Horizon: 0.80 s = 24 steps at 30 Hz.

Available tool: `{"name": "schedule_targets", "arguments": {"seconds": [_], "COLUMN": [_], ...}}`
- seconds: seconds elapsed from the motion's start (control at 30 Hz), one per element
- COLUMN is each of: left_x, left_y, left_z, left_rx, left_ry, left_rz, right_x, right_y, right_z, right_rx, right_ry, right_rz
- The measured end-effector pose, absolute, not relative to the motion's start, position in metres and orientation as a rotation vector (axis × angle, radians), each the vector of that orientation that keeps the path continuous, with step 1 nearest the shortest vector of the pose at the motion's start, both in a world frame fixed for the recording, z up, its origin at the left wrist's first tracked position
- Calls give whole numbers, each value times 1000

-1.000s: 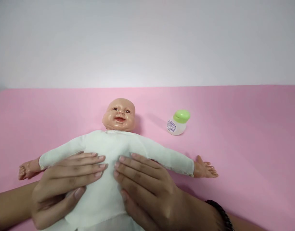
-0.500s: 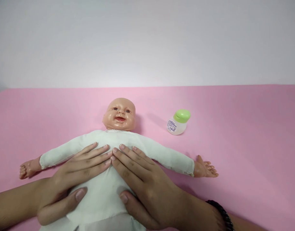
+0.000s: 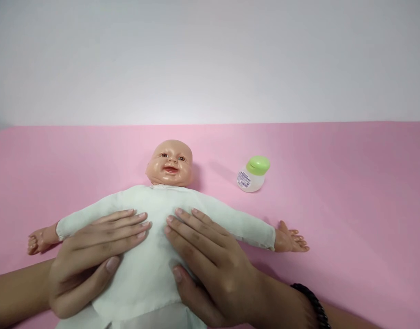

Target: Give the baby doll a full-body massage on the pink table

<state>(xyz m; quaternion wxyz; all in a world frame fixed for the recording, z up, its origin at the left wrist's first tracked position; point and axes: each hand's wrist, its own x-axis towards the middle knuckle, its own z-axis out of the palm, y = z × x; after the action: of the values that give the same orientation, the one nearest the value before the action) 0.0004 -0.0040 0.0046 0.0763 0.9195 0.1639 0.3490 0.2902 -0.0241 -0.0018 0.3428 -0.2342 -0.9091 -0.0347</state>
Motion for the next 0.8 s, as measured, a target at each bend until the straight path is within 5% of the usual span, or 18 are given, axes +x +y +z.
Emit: {"name": "schedule_targets", "arguments": {"seconds": [0.43,0.8], "left_x": [2,5], "left_y": [0,-3], "left_z": [-1,-11], "left_rx": [2730,2656], "left_ry": [428,594], "left_rz": [830,1000], "right_x": [293,293], "right_y": [-18,-23], "right_z": [-2,-8], "right_rx": [-577,-657], "right_ry": [-2588,-2435], "right_rz": [98,-21]}}
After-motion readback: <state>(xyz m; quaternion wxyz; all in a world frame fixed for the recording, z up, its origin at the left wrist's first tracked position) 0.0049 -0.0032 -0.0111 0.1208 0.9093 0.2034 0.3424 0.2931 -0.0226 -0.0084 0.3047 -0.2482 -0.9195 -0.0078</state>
